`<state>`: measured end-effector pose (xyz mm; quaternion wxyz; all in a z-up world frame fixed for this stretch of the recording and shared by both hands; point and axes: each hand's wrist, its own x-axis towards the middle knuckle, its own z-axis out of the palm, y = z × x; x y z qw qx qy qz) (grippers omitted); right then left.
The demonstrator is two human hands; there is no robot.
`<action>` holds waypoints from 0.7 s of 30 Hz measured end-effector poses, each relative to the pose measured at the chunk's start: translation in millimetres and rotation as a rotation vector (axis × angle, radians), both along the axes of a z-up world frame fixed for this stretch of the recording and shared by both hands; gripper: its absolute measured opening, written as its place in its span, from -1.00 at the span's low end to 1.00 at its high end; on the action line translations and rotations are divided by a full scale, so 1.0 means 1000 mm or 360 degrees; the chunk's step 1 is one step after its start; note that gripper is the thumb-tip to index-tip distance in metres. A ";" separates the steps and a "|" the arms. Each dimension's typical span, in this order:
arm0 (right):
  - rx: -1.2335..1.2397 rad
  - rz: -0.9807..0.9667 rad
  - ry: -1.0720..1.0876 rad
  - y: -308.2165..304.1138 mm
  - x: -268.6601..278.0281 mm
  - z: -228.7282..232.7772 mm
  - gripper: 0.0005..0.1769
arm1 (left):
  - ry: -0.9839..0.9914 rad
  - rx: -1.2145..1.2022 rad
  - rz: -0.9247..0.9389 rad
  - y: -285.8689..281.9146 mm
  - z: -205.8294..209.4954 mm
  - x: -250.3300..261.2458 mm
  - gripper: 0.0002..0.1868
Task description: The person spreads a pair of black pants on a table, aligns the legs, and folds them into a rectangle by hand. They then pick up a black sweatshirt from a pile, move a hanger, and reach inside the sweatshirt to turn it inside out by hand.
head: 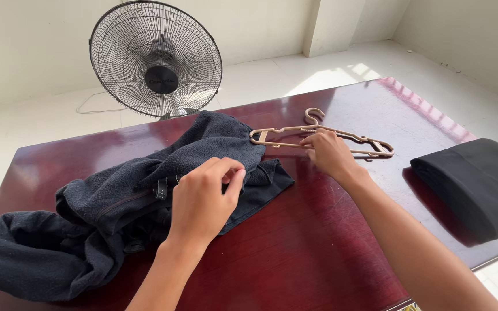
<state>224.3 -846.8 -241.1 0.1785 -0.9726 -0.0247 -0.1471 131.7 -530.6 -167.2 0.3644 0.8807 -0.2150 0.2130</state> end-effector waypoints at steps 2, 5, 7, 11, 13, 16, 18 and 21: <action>-0.0065 0.0047 -0.0195 -0.002 0.000 -0.002 -0.79 | 0.0111 0.0189 -0.0124 -0.027 0.001 0.025 -0.86; -0.0194 -0.0080 -0.0125 -0.017 0.001 -0.009 -0.82 | 0.0122 0.0547 -0.0274 -0.065 -0.014 0.061 -0.68; -0.0222 -0.0093 -0.0145 -0.036 0.008 -0.014 -0.82 | 0.0116 0.0666 -0.0296 -0.092 -0.030 0.083 -0.55; -0.0314 -0.0099 -0.0376 -0.077 0.021 -0.026 -0.74 | 0.0359 0.1014 -0.0337 -0.146 -0.060 0.124 -0.25; -0.0278 -0.0149 -0.0328 -0.088 0.029 -0.032 -0.74 | 0.0460 0.1049 -0.0363 -0.171 -0.072 0.138 -0.25; -0.0261 -0.0134 -0.0339 -0.097 0.046 -0.045 -0.69 | 0.0566 0.1117 -0.0375 -0.192 -0.088 0.159 -0.22; -0.0282 -0.0074 -0.0386 -0.102 0.059 -0.054 -0.62 | 0.0580 0.1148 -0.0371 -0.199 -0.097 0.172 -0.19; -0.0430 -0.0115 -0.0233 -0.106 0.082 -0.056 -0.38 | 0.0474 0.1202 -0.0326 -0.203 -0.101 0.196 -0.16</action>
